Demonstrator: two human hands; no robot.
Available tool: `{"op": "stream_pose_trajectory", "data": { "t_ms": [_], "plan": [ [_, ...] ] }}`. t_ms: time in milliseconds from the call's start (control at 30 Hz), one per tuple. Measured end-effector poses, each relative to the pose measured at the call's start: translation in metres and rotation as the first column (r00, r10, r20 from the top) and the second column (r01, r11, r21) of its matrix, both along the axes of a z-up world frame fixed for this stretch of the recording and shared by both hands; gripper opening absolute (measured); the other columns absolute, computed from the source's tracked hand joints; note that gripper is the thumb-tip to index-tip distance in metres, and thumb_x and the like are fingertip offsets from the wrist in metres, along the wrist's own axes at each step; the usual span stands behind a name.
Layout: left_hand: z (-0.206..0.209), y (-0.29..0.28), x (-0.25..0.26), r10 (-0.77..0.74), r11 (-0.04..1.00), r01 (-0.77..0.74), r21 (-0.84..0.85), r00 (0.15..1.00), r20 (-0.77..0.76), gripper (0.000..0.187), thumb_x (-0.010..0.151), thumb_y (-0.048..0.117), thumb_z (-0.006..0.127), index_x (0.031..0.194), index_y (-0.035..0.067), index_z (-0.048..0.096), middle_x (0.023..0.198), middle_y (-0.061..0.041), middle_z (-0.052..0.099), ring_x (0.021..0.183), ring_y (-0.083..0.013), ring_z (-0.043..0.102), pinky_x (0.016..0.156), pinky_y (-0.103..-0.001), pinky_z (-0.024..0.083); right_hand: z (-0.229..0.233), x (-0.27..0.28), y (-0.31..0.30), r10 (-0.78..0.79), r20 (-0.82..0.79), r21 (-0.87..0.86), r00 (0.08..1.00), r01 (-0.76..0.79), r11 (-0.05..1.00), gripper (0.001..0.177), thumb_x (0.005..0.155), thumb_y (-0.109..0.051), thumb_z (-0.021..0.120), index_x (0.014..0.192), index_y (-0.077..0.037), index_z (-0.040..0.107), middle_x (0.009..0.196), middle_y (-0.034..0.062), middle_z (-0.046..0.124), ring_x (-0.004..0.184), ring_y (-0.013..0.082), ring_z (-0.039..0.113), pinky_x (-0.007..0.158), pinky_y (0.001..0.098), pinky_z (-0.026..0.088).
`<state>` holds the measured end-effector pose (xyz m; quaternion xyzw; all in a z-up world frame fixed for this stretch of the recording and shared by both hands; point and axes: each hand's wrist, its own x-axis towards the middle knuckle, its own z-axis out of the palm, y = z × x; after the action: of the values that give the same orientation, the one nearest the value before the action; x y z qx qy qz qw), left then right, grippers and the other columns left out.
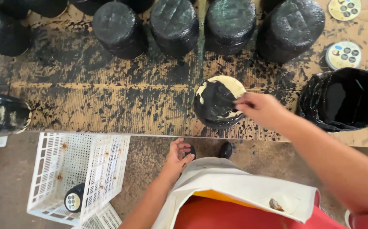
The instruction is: Applying black wax and labels to cheese wheels on a workbench
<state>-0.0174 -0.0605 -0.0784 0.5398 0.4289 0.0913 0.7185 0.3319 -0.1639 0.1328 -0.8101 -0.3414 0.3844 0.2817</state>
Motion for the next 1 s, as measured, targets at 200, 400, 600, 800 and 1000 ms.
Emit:
{"op": "stream_pose_trajectory", "data": {
  "t_ms": [200,400,600,800,1000],
  "plan": [
    [-0.001,-0.006,-0.007,0.059,0.998,-0.059,-0.039,0.998,-0.001,0.073,0.086,0.012,0.084,0.143,0.009,0.038,0.126,-0.016,0.063,0.119,-0.0269,0.065,0.096,-0.037,0.058,-0.002,0.030,0.003,0.001,0.108,-0.084,0.994,0.008,0.996,0.021,0.090,-0.027,0.076,0.106,-0.014,0.079,0.083,0.0075,0.079,0.081,0.0243,0.075,0.082,0.0386,0.057],
    [0.014,-0.004,-0.001,0.058,0.997,-0.058,-0.047,0.998,-0.003,0.075,0.085,0.014,0.085,0.144,0.009,0.038,0.127,-0.014,0.061,0.119,-0.0255,0.063,0.095,-0.035,0.057,0.020,0.018,0.057,0.109,0.071,-0.055,0.992,-0.105,0.993,0.021,0.093,-0.024,0.072,0.111,-0.015,0.078,0.088,0.0098,0.079,0.080,0.0239,0.074,0.081,0.0377,0.057],
    [0.006,0.000,-0.018,0.002,1.000,-0.002,0.006,1.000,0.006,0.066,0.091,0.020,0.073,0.144,0.010,0.035,0.132,-0.013,0.059,0.123,-0.0243,0.060,0.105,-0.042,0.051,0.041,0.077,0.042,0.280,0.170,-0.388,0.945,-0.197,0.900,0.033,0.098,-0.034,0.062,0.128,-0.021,0.071,0.114,0.0020,0.079,0.083,0.0215,0.071,0.083,0.0360,0.056],
    [0.024,0.000,-0.019,0.033,0.998,-0.039,-0.055,0.994,-0.100,0.064,0.092,0.021,0.071,0.145,0.014,0.035,0.133,-0.012,0.059,0.124,-0.0242,0.060,0.103,-0.043,0.050,0.009,0.081,0.059,0.619,0.362,-0.176,0.697,-0.600,0.780,0.034,0.094,-0.034,0.062,0.124,-0.021,0.071,0.111,-0.0008,0.072,0.097,0.0182,0.071,0.093,0.0356,0.057],
    [0.016,0.005,-0.012,0.063,0.996,-0.070,-0.057,0.991,-0.119,0.066,0.089,0.020,0.074,0.143,0.014,0.038,0.128,-0.010,0.061,0.118,-0.0225,0.061,0.096,-0.040,0.055,-0.028,0.078,0.103,0.619,0.702,0.109,0.352,-0.912,0.396,0.019,0.098,-0.027,0.065,0.103,-0.012,0.075,0.100,0.0010,0.074,0.088,0.0207,0.073,0.073,0.0363,0.063]
  ]
}}
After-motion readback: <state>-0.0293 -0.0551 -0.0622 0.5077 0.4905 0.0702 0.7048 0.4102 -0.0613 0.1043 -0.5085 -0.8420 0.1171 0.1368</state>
